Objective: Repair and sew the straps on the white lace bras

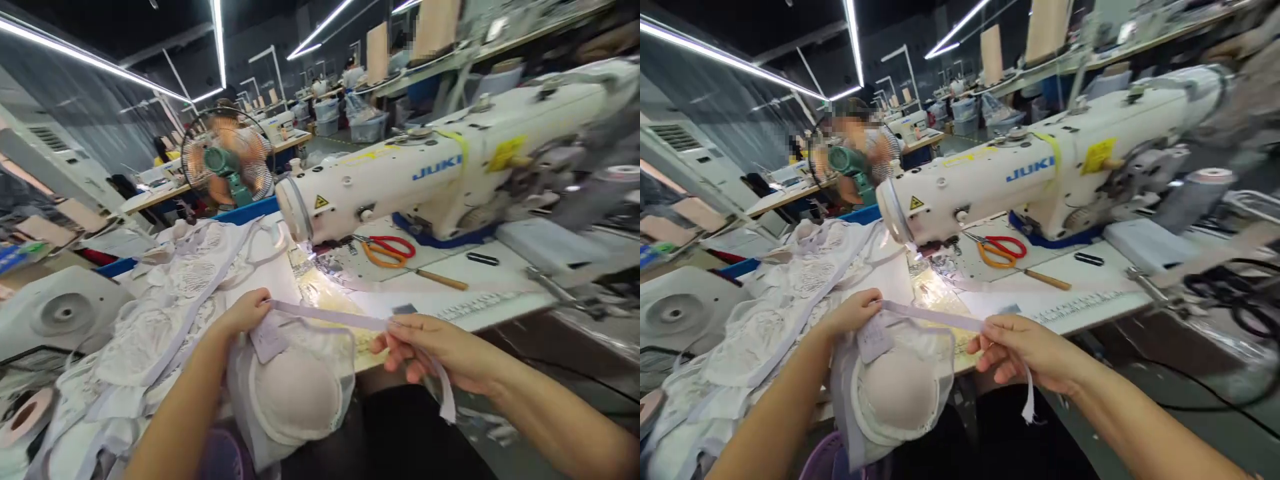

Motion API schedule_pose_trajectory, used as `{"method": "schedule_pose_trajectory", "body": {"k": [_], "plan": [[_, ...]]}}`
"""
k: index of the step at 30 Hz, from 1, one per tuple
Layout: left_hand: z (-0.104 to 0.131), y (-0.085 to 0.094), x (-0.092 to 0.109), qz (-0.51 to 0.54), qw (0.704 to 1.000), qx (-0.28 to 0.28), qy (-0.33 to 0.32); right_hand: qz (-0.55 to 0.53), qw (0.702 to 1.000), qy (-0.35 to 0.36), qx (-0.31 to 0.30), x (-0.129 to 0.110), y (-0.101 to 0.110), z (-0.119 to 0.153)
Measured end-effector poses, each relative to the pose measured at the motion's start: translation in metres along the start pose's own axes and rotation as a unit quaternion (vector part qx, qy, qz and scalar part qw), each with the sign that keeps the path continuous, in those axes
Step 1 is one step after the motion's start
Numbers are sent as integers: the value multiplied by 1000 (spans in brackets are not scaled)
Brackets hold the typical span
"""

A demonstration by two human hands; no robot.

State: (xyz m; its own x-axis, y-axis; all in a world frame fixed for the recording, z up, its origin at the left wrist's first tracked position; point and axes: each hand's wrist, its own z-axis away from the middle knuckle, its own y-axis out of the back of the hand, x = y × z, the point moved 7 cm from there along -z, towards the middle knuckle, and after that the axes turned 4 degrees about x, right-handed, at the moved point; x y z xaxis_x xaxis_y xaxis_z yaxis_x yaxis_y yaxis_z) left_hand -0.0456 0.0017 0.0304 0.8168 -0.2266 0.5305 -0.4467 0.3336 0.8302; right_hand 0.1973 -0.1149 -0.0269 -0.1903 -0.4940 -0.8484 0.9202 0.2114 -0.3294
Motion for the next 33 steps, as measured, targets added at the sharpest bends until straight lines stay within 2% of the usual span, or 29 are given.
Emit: {"method": "schedule_pose_trajectory", "body": {"k": [6, 10, 13, 16, 22, 28, 33], "plan": [[-6, -8, -22, -41, 995, -86, 17, 50, 998, -33, 23, 23, 58, 39], [-6, -10, -25, -76, 991, -106, 20, 78, 995, -49, 45, 37, 77, 48], [-7, -12, -24, -81, 991, -106, 27, 95, 991, -31, 87, 39, 89, 45], [-6, -11, -22, -65, 993, -95, 29, 99, 987, -14, 128, 38, 97, 42], [-1, -10, -23, -61, 994, -85, 33, 88, 982, 1, 165, 42, 102, 40], [-5, -11, -27, -74, 994, -84, 15, 83, 973, 10, 214, 56, 115, 31], [-4, -11, -28, -64, 995, -77, 18, 62, 971, 9, 232, 61, 119, 32]]}}
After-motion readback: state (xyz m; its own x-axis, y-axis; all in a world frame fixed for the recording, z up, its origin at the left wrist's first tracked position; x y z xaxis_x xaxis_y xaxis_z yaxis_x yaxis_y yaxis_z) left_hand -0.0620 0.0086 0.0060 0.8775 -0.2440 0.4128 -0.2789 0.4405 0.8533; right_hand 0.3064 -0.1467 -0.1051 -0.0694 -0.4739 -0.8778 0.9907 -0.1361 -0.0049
